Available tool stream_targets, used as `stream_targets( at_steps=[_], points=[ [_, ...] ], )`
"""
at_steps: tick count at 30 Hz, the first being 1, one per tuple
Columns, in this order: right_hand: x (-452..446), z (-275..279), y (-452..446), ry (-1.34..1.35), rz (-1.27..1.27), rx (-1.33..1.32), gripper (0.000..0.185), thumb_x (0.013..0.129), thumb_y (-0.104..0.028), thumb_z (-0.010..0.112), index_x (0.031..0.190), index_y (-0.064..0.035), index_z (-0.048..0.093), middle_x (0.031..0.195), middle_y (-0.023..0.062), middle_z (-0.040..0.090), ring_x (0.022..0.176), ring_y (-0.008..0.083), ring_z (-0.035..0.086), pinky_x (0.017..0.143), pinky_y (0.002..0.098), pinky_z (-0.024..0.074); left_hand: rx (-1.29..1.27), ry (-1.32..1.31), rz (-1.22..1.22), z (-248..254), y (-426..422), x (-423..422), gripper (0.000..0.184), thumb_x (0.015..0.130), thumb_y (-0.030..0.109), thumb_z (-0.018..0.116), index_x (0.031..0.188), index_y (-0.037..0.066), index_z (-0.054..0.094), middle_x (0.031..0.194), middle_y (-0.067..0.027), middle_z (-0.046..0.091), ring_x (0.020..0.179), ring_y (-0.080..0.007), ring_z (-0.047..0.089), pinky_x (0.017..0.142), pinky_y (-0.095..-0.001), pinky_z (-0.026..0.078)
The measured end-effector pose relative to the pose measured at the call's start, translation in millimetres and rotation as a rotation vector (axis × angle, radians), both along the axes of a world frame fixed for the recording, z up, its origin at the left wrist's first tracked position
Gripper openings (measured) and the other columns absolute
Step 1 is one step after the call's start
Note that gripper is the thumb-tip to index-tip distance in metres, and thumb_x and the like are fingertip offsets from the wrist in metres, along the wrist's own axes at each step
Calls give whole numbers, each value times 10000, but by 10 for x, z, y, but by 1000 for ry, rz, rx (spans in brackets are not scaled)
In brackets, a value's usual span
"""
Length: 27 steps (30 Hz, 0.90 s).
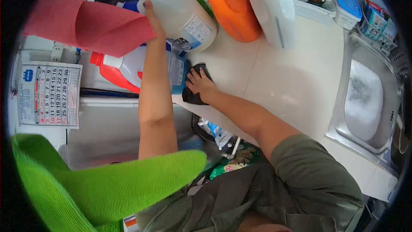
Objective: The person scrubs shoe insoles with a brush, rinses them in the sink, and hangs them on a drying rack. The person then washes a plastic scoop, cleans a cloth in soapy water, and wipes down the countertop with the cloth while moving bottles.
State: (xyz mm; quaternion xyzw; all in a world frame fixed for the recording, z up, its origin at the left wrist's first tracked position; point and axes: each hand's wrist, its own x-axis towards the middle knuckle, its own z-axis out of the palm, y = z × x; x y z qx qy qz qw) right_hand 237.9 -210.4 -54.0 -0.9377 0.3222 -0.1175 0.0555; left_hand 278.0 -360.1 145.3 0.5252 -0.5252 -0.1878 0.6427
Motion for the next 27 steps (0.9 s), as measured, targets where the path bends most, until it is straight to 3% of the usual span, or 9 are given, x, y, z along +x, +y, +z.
stream_targets(
  at_steps=[3,8,10,13,16,18,22,24,27],
  points=[
    [-124,69,-496,-2,-61,120,535,794,-209,493,1298,-115,341,1412,104,209,1307,331,143,1039,542,88,-17,66,-82,209,287,-327,584,816,490,537,1147,14,474,1105,-90,516,1000,-206,462,886,-321,361],
    [-249,-216,-1367,-150,-105,69,519,803,-192,454,1306,-152,332,1423,65,202,1314,330,124,1035,546,114,-64,-18,-84,300,239,-320,597,846,513,465,1167,10,472,1124,-102,518,976,-213,499,869,-325,391],
    [-403,-40,-1362,177,-509,87,521,825,-194,420,1333,-166,306,1419,88,209,1308,337,140,1044,495,126,-103,-69,-93,241,187,-215,589,853,503,459,1166,5,471,1121,-103,519,975,-212,499,871,-324,388],
    [-500,-156,-1317,-49,-669,214,524,842,-220,400,1349,-165,283,1413,118,211,1302,344,152,1047,463,120,-114,-69,-95,175,129,-202,594,849,492,474,1149,-21,475,1086,-122,539,944,-222,518,837,-324,407],
    [-589,54,-791,87,-692,40,541,837,-286,420,1347,-160,288,1408,139,213,1301,342,160,1045,469,117,-120,-41,-113,187,129,-227,599,846,484,484,1138,-38,478,1063,-135,552,923,-230,530,815,-324,421],
    [-660,100,-545,-7,-690,97,568,835,-362,427,1346,-155,289,1402,139,224,1298,346,162,1035,499,121,13,-146,200,158,199,-318,585,833,489,496,1032,-59,545,911,-161,608,797,-268,589,731,-344,459],
    [-1120,212,-82,-75,-629,68,651,782,-517,450,1318,-162,346,1392,153,240,1292,373,154,1022,543,105,63,-245,287,3,121,-287,528,803,479,552,889,-42,558,836,-157,612,704,-241,582,644,-356,458],
    [-1447,284,145,-102,-612,112,646,766,-572,448,1295,-206,390,1382,153,265,1287,391,151,1011,572,89,27,-476,505,-169,59,-211,506,787,448,587,808,-57,566,772,-182,611,683,-268,585,632,-362,452],
    [-2137,164,451,-143,-683,1,593,749,-567,488,1248,-249,447,1366,134,288,1266,399,203,996,591,121,-61,-189,344,-473,-116,5,490,784,423,598,824,-65,580,755,-180,610,678,-282,590,634,-378,453]
  ],
)
